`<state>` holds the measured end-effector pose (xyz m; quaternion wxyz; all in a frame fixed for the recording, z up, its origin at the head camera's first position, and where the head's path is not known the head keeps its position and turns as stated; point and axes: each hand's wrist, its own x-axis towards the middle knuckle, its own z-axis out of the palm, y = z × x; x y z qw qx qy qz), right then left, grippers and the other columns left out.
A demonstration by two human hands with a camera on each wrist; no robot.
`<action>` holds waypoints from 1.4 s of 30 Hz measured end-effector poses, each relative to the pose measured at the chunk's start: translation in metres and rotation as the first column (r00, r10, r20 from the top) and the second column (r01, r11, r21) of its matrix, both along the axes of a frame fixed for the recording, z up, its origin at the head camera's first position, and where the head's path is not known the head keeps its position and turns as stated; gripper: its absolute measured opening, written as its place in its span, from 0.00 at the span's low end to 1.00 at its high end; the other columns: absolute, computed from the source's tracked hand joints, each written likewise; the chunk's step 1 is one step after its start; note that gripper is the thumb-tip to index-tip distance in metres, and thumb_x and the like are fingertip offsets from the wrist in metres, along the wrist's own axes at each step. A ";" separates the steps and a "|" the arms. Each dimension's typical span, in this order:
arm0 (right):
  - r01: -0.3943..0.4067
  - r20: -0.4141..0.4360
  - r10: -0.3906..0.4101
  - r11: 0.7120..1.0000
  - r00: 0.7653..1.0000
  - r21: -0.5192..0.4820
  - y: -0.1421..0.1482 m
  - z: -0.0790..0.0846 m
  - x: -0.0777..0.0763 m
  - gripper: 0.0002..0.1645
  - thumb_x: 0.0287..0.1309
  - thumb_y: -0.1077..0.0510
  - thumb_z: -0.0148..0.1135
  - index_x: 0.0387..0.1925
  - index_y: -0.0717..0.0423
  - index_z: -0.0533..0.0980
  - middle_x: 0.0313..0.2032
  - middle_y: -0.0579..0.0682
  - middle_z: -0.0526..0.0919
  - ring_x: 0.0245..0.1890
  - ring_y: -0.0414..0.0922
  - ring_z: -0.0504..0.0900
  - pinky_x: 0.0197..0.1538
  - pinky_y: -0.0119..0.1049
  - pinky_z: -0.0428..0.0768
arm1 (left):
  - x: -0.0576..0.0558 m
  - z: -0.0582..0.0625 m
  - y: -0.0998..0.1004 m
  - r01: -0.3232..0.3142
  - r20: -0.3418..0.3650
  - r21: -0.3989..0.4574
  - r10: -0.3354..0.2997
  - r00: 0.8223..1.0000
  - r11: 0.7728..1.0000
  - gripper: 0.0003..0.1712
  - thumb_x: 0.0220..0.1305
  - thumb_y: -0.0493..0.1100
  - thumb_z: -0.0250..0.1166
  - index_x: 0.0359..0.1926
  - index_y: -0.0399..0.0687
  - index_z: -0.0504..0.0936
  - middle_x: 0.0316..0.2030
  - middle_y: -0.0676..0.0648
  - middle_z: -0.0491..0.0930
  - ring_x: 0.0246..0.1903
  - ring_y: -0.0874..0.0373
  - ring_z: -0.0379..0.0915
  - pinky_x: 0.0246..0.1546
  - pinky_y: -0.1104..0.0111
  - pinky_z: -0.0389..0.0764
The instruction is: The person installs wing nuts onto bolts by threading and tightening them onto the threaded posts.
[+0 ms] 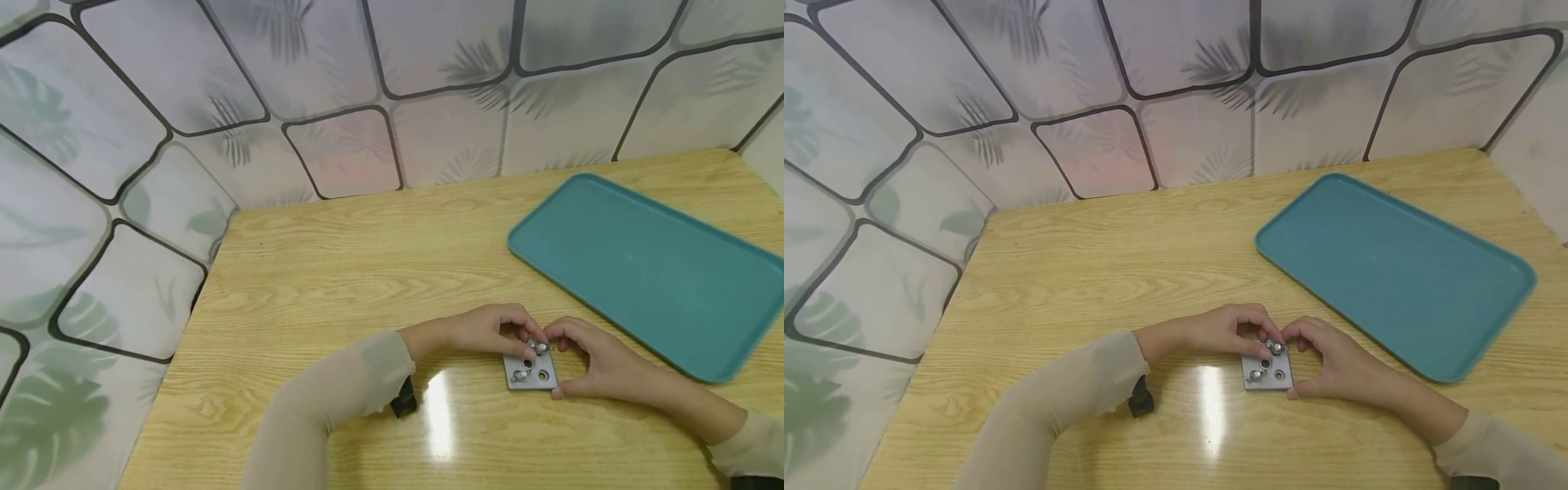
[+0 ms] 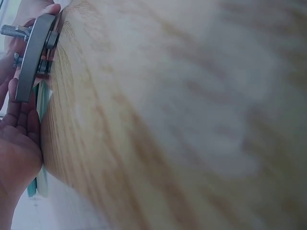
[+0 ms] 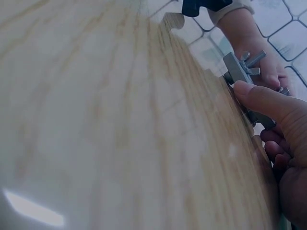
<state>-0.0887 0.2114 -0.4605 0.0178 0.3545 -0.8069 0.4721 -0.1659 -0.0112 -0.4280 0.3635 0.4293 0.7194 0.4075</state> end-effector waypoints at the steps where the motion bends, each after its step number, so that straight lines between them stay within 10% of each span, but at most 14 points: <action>1: -0.002 0.002 0.002 1.000 1.000 -0.002 0.000 0.000 0.000 0.40 0.26 0.59 0.83 0.47 0.53 0.73 0.42 0.40 0.74 0.38 0.34 0.69 0.41 0.23 0.67 | 0.000 0.000 0.000 -0.004 -0.002 0.001 0.004 1.000 1.000 0.16 0.62 0.40 0.65 0.51 0.45 0.80 0.41 0.53 0.74 0.40 0.71 0.67 0.47 0.81 0.70; 11: 0.003 0.015 -0.003 1.000 1.000 -0.009 0.000 -0.001 0.000 0.42 0.25 0.60 0.83 0.47 0.58 0.73 0.46 0.39 0.75 0.39 0.34 0.70 0.43 0.21 0.68 | 0.000 -0.003 0.004 -0.130 0.112 -0.014 0.131 0.985 0.991 0.12 0.66 0.40 0.61 0.49 0.43 0.77 0.37 0.52 0.77 0.35 0.70 0.70 0.41 0.81 0.73; 25: -0.003 0.012 0.003 1.000 1.000 -0.007 0.000 0.000 0.001 0.42 0.26 0.59 0.83 0.48 0.57 0.72 0.45 0.40 0.74 0.39 0.35 0.69 0.42 0.22 0.68 | 0.002 0.001 0.000 -0.115 0.156 -0.009 0.115 0.981 0.993 0.12 0.66 0.41 0.60 0.49 0.43 0.77 0.41 0.53 0.78 0.38 0.71 0.71 0.44 0.80 0.73; 33: 0.004 0.003 -0.004 1.000 1.000 0.015 0.001 0.001 0.000 0.41 0.25 0.58 0.84 0.48 0.52 0.72 0.42 0.40 0.74 0.38 0.35 0.68 0.41 0.23 0.67 | 0.001 0.002 -0.002 0.005 0.009 0.021 -0.005 1.000 1.000 0.19 0.58 0.39 0.68 0.52 0.46 0.79 0.41 0.53 0.74 0.41 0.71 0.66 0.50 0.81 0.69; 42: 0.008 0.003 -0.008 1.000 1.000 0.022 0.001 0.001 0.000 0.41 0.25 0.57 0.84 0.48 0.52 0.72 0.42 0.40 0.74 0.38 0.34 0.69 0.42 0.22 0.67 | -0.001 -0.001 -0.002 -0.001 -0.035 0.007 0.001 0.999 1.000 0.15 0.65 0.41 0.62 0.53 0.46 0.80 0.41 0.54 0.75 0.41 0.71 0.67 0.47 0.81 0.70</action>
